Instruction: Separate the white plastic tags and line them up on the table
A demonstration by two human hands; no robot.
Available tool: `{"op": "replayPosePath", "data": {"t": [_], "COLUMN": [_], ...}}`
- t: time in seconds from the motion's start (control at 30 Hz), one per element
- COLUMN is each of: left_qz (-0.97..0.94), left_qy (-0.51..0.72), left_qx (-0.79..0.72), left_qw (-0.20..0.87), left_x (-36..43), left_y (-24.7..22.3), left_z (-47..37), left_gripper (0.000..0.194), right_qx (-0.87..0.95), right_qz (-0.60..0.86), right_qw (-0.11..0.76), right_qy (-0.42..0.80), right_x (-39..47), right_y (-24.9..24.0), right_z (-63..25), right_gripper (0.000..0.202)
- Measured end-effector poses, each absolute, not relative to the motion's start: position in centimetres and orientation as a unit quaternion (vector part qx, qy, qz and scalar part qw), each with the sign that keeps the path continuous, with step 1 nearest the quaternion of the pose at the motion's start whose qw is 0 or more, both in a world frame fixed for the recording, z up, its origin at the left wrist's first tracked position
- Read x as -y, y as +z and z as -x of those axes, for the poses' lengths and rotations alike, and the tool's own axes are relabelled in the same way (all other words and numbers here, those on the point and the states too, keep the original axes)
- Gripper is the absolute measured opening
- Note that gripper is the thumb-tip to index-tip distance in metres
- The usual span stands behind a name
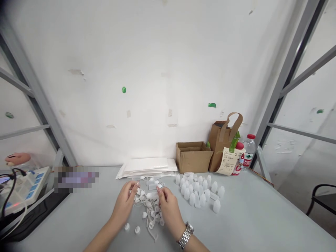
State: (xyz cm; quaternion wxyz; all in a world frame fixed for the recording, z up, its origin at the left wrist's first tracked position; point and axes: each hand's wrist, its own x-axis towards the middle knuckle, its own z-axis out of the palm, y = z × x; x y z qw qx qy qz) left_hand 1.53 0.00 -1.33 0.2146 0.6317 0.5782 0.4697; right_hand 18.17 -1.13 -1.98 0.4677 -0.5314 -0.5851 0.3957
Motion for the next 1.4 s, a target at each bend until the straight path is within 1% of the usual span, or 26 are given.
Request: {"op": "replayPosePath", "data": {"t": [0.07,0.13,0.23,0.3,0.4,0.5,0.57,0.63,0.73,0.8,0.9,0.97,1.03,1.17,1.2,1.33,1.4], "left_qz": [-0.669,-0.728,-0.783,-0.787,-0.770,-0.741,-0.727,-0.728,-0.740,-0.738,-0.718,-0.699,-0.687,-0.693,-0.692,-0.659,-0.654], "left_qy": [0.462,0.413,0.349,0.338,0.346,0.360,0.365,0.364,0.358,0.354,0.350,0.348,0.352,0.366,0.369,0.379,0.383], "left_qx": [-0.542,-0.494,-0.454,-0.459,-0.473,-0.489,-0.498,-0.502,-0.504,-0.511,-0.526,-0.535,-0.535,-0.515,-0.511,-0.504,-0.496], "left_qw": [0.212,0.236,0.241,0.237,0.253,0.287,0.301,0.293,0.266,0.264,0.291,0.321,0.342,0.346,0.352,0.410,0.424], "left_x": [0.4,0.8,1.4,1.5,1.2,0.7,0.6,0.6,0.8,0.8,0.7,0.5,0.4,0.4,0.4,0.5,0.5], "left_y": [-0.9,-0.6,-0.4,-0.6,-1.1,-1.6,-1.8,-1.8,-1.6,-1.5,-1.6,-1.7,-1.9,-2.0,-2.0,-1.8,-1.7], "left_z": [-1.7,-2.0,-2.6,-2.8,-2.8,-2.8,-2.8,-2.8,-2.7,-2.7,-2.6,-2.7,-2.8,-2.9,-2.9,-2.9,-3.0], "left_gripper": [0.030,0.028,0.033,0.036,0.037,0.040,0.040,0.040,0.038,0.037,0.038,0.040,0.040,0.037,0.037,0.038,0.039], "right_qx": [0.588,0.588,0.587,0.595,0.626,0.680,0.703,0.698,0.664,0.655,0.672,0.686,0.686,0.654,0.651,0.676,0.683], "right_qz": [0.524,0.516,0.506,0.502,0.490,0.450,0.431,0.445,0.490,0.494,0.467,0.451,0.449,0.474,0.479,0.466,0.461], "right_qw": [0.465,0.464,0.465,0.463,0.458,0.471,0.476,0.464,0.419,0.399,0.421,0.442,0.448,0.415,0.410,0.433,0.433], "right_qy": [0.404,0.417,0.427,0.423,0.398,0.337,0.305,0.314,0.380,0.410,0.391,0.361,0.356,0.419,0.424,0.372,0.365], "right_x": [1.1,1.0,1.0,1.1,1.6,2.2,2.3,2.1,1.8,1.7,1.7,1.8,1.7,1.4,1.4,1.6,1.7], "right_y": [-1.9,-2.0,-2.2,-2.2,-2.0,-1.5,-1.2,-1.1,-1.2,-1.4,-1.5,-1.4,-1.4,-1.6,-1.6,-1.3,-1.1], "right_z": [-18.3,-18.3,-18.3,-18.3,-18.4,-18.6,-18.8,-18.8,-18.8,-18.8,-18.9,-19.0,-19.0,-18.9,-18.9,-19.1,-19.2], "right_gripper": [0.041,0.043,0.044,0.042,0.034,0.022,0.020,0.022,0.032,0.032,0.018,0.014,0.015,0.030,0.031,0.018,0.018]}}
